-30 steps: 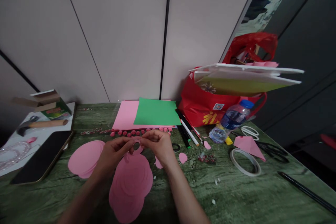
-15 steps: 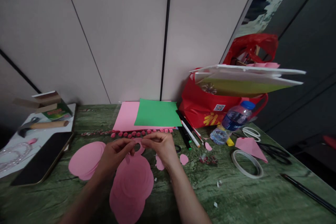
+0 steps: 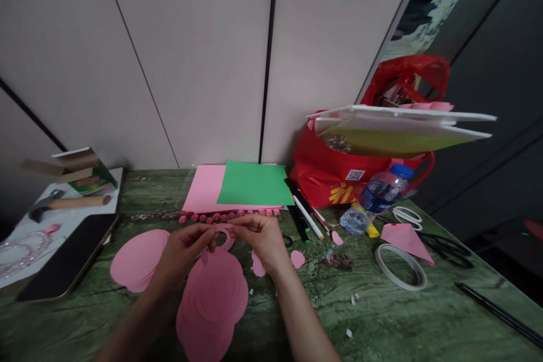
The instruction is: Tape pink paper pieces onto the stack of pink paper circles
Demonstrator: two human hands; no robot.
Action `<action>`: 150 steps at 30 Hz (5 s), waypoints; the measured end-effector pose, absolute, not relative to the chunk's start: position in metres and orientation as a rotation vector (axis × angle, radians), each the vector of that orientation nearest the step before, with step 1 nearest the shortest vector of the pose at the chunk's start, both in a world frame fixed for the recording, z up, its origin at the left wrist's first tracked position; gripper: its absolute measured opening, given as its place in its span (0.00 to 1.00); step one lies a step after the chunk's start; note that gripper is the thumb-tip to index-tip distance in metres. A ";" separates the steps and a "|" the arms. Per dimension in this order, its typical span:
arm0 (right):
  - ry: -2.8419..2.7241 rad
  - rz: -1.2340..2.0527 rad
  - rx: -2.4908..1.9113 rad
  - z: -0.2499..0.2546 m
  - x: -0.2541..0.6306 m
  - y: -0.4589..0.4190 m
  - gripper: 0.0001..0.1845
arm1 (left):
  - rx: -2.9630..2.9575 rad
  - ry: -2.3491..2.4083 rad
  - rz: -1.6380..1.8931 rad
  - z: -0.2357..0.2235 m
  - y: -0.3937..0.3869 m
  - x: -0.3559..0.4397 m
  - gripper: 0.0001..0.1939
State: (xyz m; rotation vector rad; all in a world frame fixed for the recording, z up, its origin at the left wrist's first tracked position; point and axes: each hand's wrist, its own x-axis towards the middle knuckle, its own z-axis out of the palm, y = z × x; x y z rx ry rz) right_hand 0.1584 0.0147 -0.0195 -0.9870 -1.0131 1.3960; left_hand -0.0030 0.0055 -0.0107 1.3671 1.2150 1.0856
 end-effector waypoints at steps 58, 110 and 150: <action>-0.974 1.307 -1.020 -0.014 0.155 0.014 0.11 | 1.393 1.227 1.099 -0.008 0.005 -0.002 0.10; -1.049 1.356 -0.973 -0.013 0.154 0.014 0.09 | 1.417 1.217 1.041 -0.017 0.008 -0.005 0.12; -1.062 1.353 -1.024 -0.012 0.152 0.012 0.11 | 1.432 1.224 1.059 -0.011 0.005 -0.004 0.12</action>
